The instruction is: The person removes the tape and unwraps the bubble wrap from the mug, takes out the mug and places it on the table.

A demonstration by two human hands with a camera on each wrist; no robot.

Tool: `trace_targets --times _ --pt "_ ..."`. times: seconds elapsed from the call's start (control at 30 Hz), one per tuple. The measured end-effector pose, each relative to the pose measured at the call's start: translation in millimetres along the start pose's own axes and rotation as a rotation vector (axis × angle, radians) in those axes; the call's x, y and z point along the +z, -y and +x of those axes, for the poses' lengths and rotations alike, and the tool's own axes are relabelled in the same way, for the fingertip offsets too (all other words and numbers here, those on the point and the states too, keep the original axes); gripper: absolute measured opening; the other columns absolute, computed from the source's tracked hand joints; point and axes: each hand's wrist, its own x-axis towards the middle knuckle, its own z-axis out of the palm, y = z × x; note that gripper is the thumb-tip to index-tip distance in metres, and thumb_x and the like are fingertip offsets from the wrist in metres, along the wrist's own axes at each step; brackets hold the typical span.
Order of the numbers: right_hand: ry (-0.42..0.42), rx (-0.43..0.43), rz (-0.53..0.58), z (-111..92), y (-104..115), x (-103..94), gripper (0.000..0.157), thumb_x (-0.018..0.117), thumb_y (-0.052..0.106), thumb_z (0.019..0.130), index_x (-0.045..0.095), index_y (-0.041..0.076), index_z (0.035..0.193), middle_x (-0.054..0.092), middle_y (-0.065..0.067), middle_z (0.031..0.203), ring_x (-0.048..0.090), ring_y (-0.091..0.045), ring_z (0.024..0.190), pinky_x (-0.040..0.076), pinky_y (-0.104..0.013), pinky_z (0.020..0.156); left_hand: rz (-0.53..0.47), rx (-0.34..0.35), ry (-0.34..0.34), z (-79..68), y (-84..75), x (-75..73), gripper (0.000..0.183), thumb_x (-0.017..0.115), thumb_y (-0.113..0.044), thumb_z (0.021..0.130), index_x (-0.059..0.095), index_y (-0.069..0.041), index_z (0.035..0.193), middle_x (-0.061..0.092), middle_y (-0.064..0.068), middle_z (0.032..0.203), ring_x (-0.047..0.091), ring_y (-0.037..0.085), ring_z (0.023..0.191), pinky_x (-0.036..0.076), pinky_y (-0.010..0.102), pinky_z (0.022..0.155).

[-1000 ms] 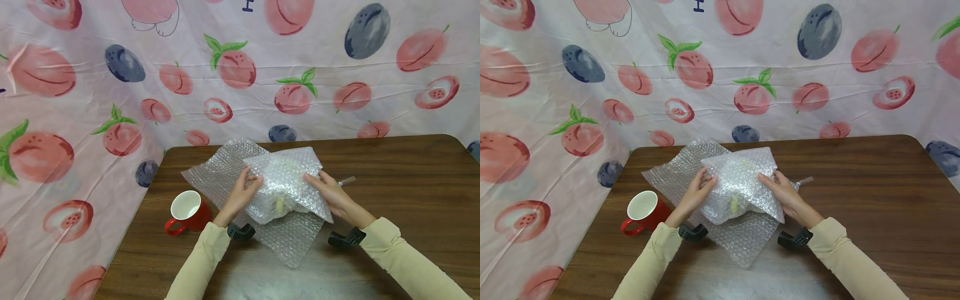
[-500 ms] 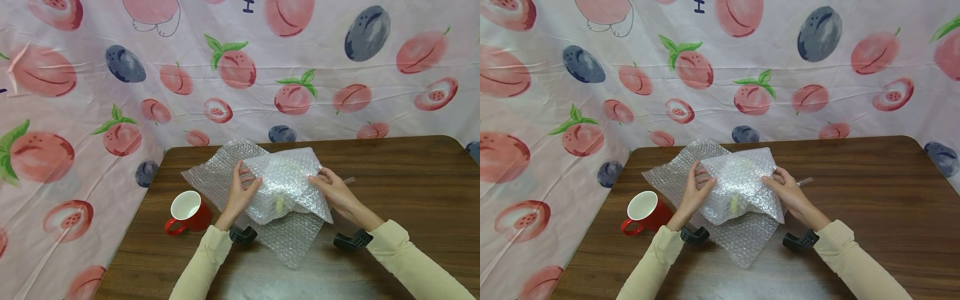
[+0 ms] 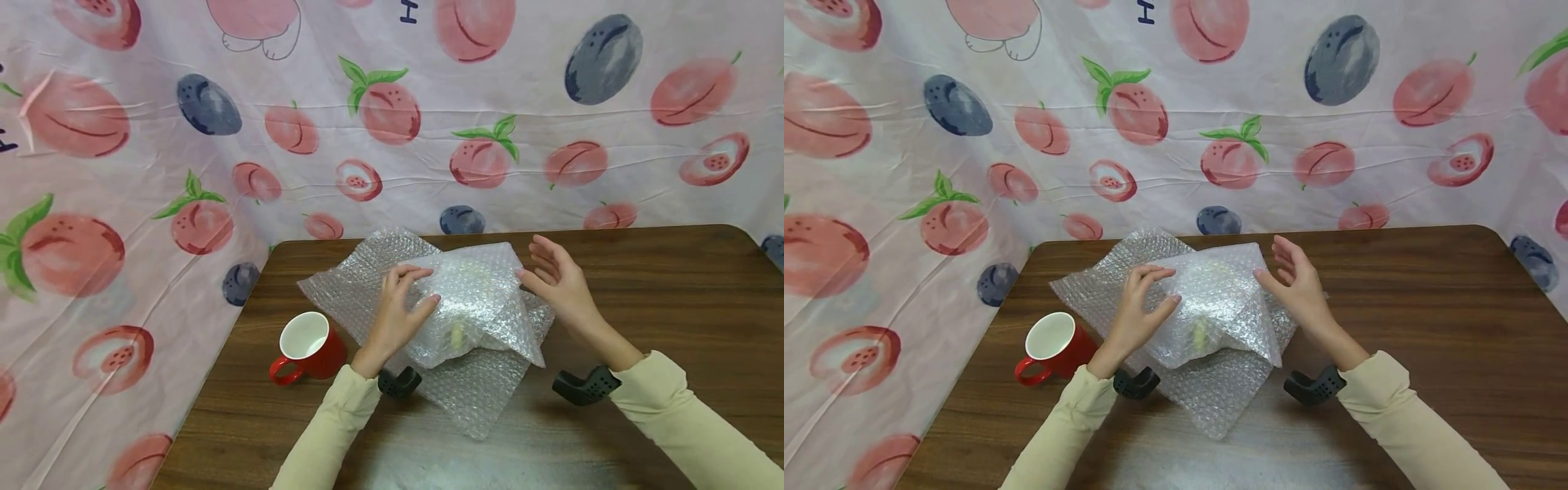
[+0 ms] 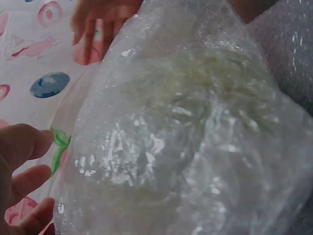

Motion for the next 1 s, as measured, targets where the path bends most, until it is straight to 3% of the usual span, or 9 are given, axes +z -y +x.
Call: trace_targets --times 0.1,0.2,0.3,0.37,0.47,0.6,0.83,1.0 --pt "-0.024 -0.184 -0.160 3 -1 7.1 0.055 0.063 0.003 0.079 0.040 0.000 0.129 0.041 -0.016 0.129 0.037 -0.029 0.117 0.034 -0.041 0.093 0.020 0.009 0.075 -1.0 0.3 0.7 0.034 0.066 -0.016 0.080 0.058 -0.007 0.112 0.043 0.009 0.114 0.034 0.025 0.106 0.034 0.042 0.083" --pt "0.006 -0.363 -0.301 8 -4 14.2 0.050 0.068 0.000 0.073 0.051 0.000 0.120 0.047 -0.014 0.124 0.042 -0.028 0.113 0.036 -0.045 0.087 0.034 0.000 0.136 -2.8 1.8 1.2 0.033 0.064 -0.018 0.081 0.059 -0.009 0.112 0.043 0.007 0.116 0.033 0.025 0.107 0.034 0.042 0.083" --pt "0.112 -0.499 -0.372 16 -7 19.2 0.045 0.071 0.001 0.070 0.056 -0.001 0.113 0.052 -0.014 0.119 0.045 -0.029 0.110 0.037 -0.047 0.087 0.047 0.000 0.161 -3.4 3.3 1.3 0.031 0.063 -0.020 0.082 0.060 -0.010 0.111 0.044 0.007 0.116 0.032 0.026 0.108 0.034 0.043 0.084" --pt "0.212 -0.547 -0.397 22 -10 20.9 0.043 0.071 0.002 0.070 0.057 -0.002 0.111 0.053 -0.016 0.118 0.045 -0.030 0.110 0.034 -0.049 0.089 0.054 0.002 0.165 -3.3 4.3 1.5 0.031 0.063 -0.020 0.082 0.060 -0.010 0.112 0.044 0.007 0.117 0.032 0.026 0.109 0.034 0.043 0.084" --pt "0.341 -0.568 -0.422 28 -15 21.9 0.042 0.071 0.005 0.072 0.058 -0.002 0.111 0.052 -0.019 0.119 0.044 -0.033 0.111 0.030 -0.051 0.092 0.071 0.007 0.174 -3.1 5.9 2.1 0.032 0.062 -0.022 0.083 0.059 -0.010 0.113 0.043 0.007 0.118 0.032 0.026 0.111 0.035 0.043 0.085" --pt "0.438 -0.559 -0.445 30 -20 21.1 0.044 0.070 0.012 0.074 0.057 0.000 0.114 0.048 -0.019 0.124 0.039 -0.036 0.115 0.027 -0.053 0.093 0.075 0.013 0.181 -2.9 7.5 4.1 0.033 0.062 -0.022 0.083 0.058 -0.010 0.114 0.043 0.007 0.119 0.032 0.026 0.111 0.035 0.043 0.085" --pt "0.460 -0.552 -0.454 29 -24 22.8 0.045 0.070 0.017 0.075 0.057 0.002 0.115 0.048 -0.018 0.124 0.036 -0.038 0.117 0.024 -0.056 0.094 0.088 0.032 0.140 -3.6 6.9 6.7 0.032 0.064 -0.020 0.082 0.059 -0.009 0.112 0.045 0.007 0.117 0.035 0.025 0.109 0.036 0.041 0.085" --pt "0.457 -0.536 -0.434 28 -27 23.3 0.044 0.069 0.016 0.075 0.057 0.002 0.115 0.048 -0.018 0.125 0.034 -0.038 0.118 0.024 -0.056 0.094 0.123 0.100 0.030 -7.9 -0.2 9.0 0.027 0.067 -0.014 0.078 0.062 -0.007 0.104 0.048 0.008 0.111 0.041 0.024 0.102 0.039 0.037 0.082"
